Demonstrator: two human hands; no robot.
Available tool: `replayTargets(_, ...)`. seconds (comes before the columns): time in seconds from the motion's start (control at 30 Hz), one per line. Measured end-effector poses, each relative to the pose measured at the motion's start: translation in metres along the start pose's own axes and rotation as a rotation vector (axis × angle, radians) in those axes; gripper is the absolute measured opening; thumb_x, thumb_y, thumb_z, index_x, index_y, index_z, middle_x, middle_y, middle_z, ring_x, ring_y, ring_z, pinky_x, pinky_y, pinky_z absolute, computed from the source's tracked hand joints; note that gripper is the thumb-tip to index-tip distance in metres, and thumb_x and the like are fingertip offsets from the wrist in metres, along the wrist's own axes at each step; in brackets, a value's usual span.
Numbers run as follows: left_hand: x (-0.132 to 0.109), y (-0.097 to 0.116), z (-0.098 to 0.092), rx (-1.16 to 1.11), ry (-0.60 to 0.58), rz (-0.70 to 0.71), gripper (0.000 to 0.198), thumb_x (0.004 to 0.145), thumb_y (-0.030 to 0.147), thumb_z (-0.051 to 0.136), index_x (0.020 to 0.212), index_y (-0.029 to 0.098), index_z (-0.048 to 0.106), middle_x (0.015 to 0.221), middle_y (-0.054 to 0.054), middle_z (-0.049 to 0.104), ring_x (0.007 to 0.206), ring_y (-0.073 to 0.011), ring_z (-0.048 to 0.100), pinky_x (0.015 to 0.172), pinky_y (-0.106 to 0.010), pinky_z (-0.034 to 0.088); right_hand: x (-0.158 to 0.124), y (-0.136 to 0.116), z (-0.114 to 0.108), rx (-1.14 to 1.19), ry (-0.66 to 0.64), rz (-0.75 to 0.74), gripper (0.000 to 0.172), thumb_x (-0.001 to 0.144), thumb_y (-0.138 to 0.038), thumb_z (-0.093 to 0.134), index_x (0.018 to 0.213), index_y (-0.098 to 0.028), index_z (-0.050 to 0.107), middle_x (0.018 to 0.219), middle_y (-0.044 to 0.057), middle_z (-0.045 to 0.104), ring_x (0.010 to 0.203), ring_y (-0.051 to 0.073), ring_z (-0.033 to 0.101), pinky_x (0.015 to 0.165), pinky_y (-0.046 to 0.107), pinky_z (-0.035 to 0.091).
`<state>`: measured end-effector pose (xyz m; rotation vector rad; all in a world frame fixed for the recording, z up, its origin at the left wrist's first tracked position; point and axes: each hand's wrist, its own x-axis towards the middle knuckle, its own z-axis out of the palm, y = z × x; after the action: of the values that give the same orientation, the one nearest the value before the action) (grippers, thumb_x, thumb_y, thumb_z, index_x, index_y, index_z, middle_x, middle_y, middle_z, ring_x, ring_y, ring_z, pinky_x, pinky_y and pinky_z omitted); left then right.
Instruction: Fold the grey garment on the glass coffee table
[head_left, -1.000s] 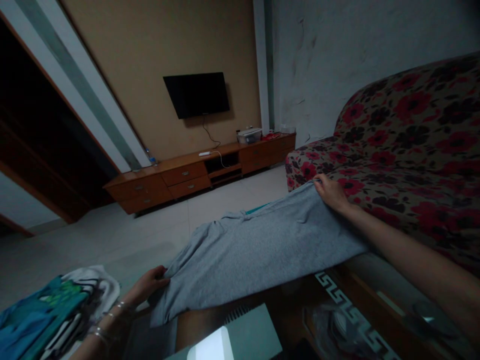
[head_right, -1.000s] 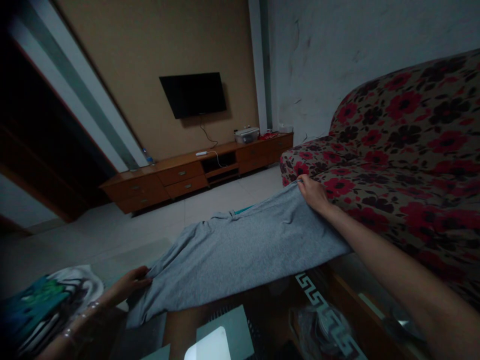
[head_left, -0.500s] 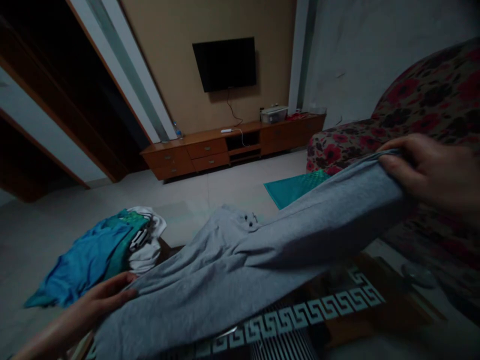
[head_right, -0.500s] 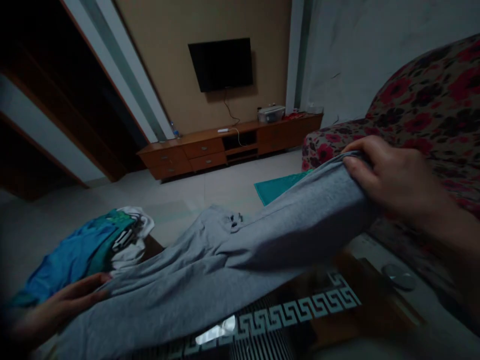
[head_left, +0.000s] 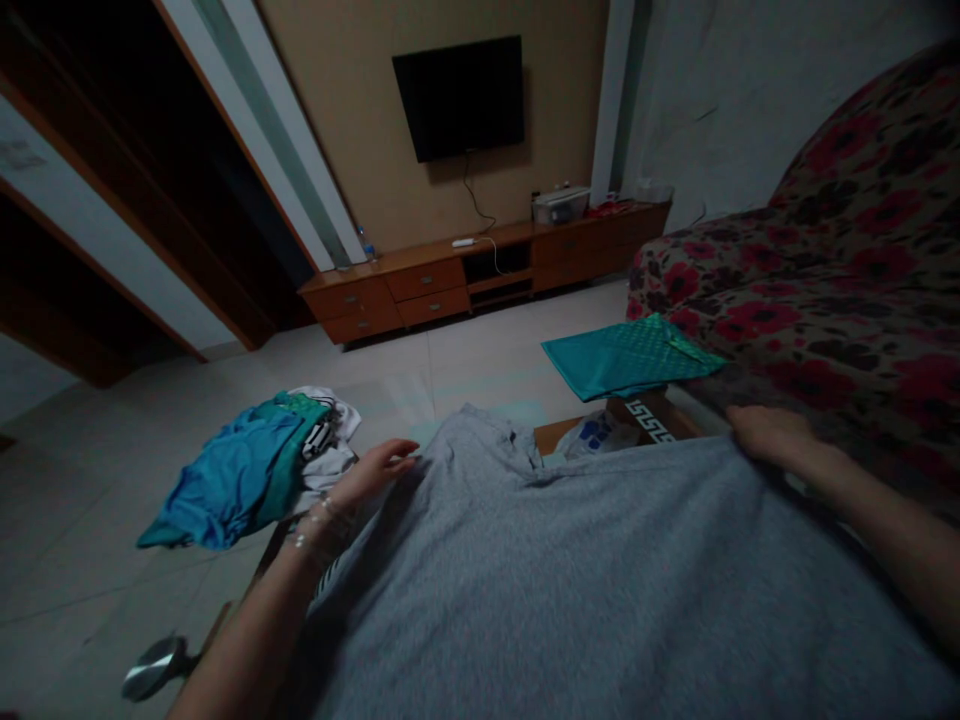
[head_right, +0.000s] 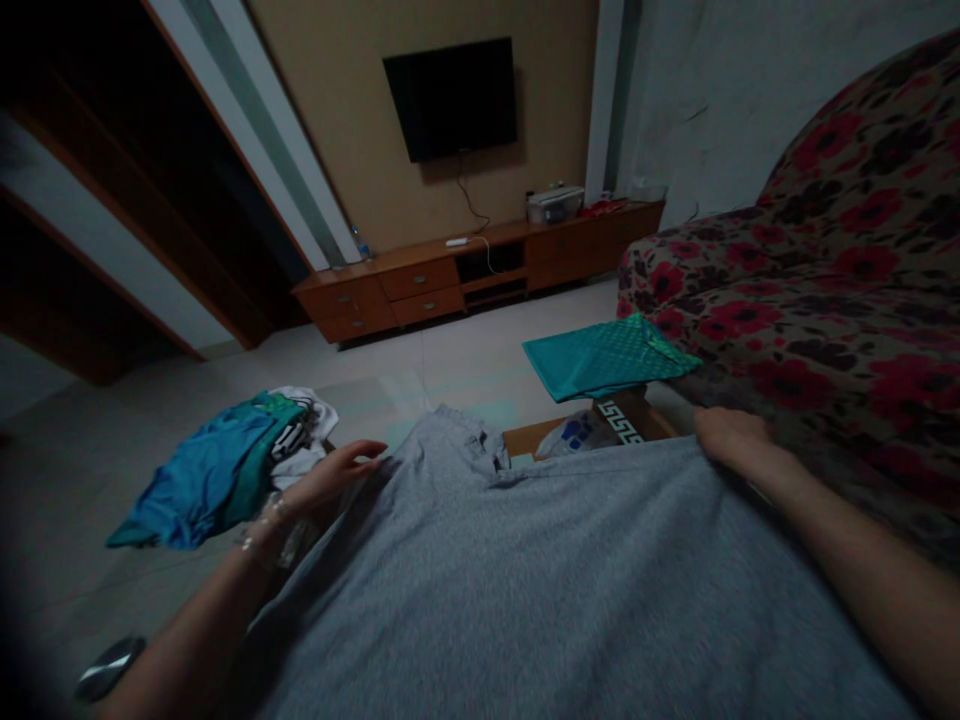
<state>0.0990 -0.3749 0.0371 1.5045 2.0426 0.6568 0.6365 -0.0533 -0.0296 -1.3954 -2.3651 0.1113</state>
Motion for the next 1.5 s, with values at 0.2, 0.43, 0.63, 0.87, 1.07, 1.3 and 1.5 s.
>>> replayTargets(0.2, 0.101, -0.006, 0.039, -0.137, 0.010, -0.079, 0.073, 0.062, 0.050, 0.071, 0.118, 0.006, 0.057, 0.120, -0.023, 0.060, 0.104, -0.0320, 0.059, 0.088, -0.039, 0.045, -0.012, -0.159, 0.018, 0.177, -0.322, -0.376, 0.027, 0.087, -0.031, 0.044, 0.086, -0.022, 0.070, 0.095, 0.009, 0.070, 0.088, 0.022, 0.064, 0.077, 0.031, 0.046)
replayTargets(0.43, 0.150, 0.006, 0.058, -0.073, 0.002, -0.014, 0.070, 0.061, 0.016, 0.070, 0.129, 0.014, 0.053, 0.118, -0.012, 0.062, 0.092, -0.0198, 0.058, 0.081, -0.028, 0.044, 0.016, -0.269, 0.063, 0.231, -0.472, -0.407, 0.031, 0.080, -0.030, 0.062, 0.109, -0.020, 0.067, 0.107, 0.009, 0.068, 0.097, 0.022, 0.062, 0.077, 0.025, 0.042)
replayTargets(0.63, 0.162, -0.008, 0.042, 0.021, -0.038, -0.038, 0.035, 0.059, 0.017, 0.069, 0.093, 0.015, 0.069, 0.083, -0.003, 0.067, 0.079, -0.0199, 0.058, 0.072, -0.027, 0.045, 0.052, -0.245, 0.084, 0.237, -0.494, -0.354, 0.016, 0.080, -0.025, 0.063, 0.091, -0.015, 0.071, 0.095, 0.008, 0.069, 0.090, 0.018, 0.062, 0.075, 0.022, 0.041)
replayTargets(0.87, 0.163, -0.024, 0.025, -0.019, -0.014, -0.125, 0.034, 0.052, 0.018, 0.075, 0.084, 0.015, 0.064, 0.070, 0.001, 0.060, 0.066, -0.0155, 0.055, 0.063, -0.024, 0.043, 0.035, -0.248, 0.065, 0.097, -0.327, -0.181, 0.027, 0.090, -0.033, 0.051, 0.096, -0.014, 0.070, 0.099, 0.014, 0.068, 0.095, 0.022, 0.062, 0.078, 0.027, 0.042)
replayTargets(1.07, 0.154, -0.016, 0.022, -0.050, -0.043, -0.140, 0.022, 0.062, 0.020, 0.070, 0.057, 0.017, 0.049, 0.050, 0.006, 0.045, 0.051, -0.0093, 0.042, 0.051, -0.021, 0.031, 0.011, -0.286, 0.054, 0.200, -0.465, -0.101, 0.042, 0.089, -0.049, 0.049, 0.106, -0.015, 0.067, 0.093, 0.014, 0.070, 0.089, 0.024, 0.064, 0.073, 0.029, 0.042)
replayTargets(1.3, 0.159, -0.003, 0.023, -0.132, 0.120, -0.071, 0.017, 0.070, 0.018, 0.060, 0.062, 0.017, 0.045, 0.054, 0.007, 0.040, 0.053, -0.0072, 0.035, 0.053, -0.022, 0.028, 0.009, -0.273, 0.074, 0.543, -0.186, -0.114, 0.054, 0.076, -0.009, 0.051, 0.129, -0.015, 0.047, 0.089, 0.003, 0.064, 0.077, 0.014, 0.059, 0.069, 0.022, 0.041)
replayTargets(1.5, 0.175, 0.000, 0.047, -0.124, 0.174, -0.069, 0.016, 0.068, 0.014, 0.061, 0.061, 0.016, 0.047, 0.056, 0.006, 0.042, 0.055, -0.0072, 0.036, 0.054, -0.022, 0.029, 0.013, -0.261, 0.085, 0.360, -0.220, -0.070, 0.046, 0.075, -0.010, 0.049, 0.119, -0.014, 0.056, 0.101, 0.008, 0.065, 0.092, 0.019, 0.060, 0.075, 0.025, 0.041)
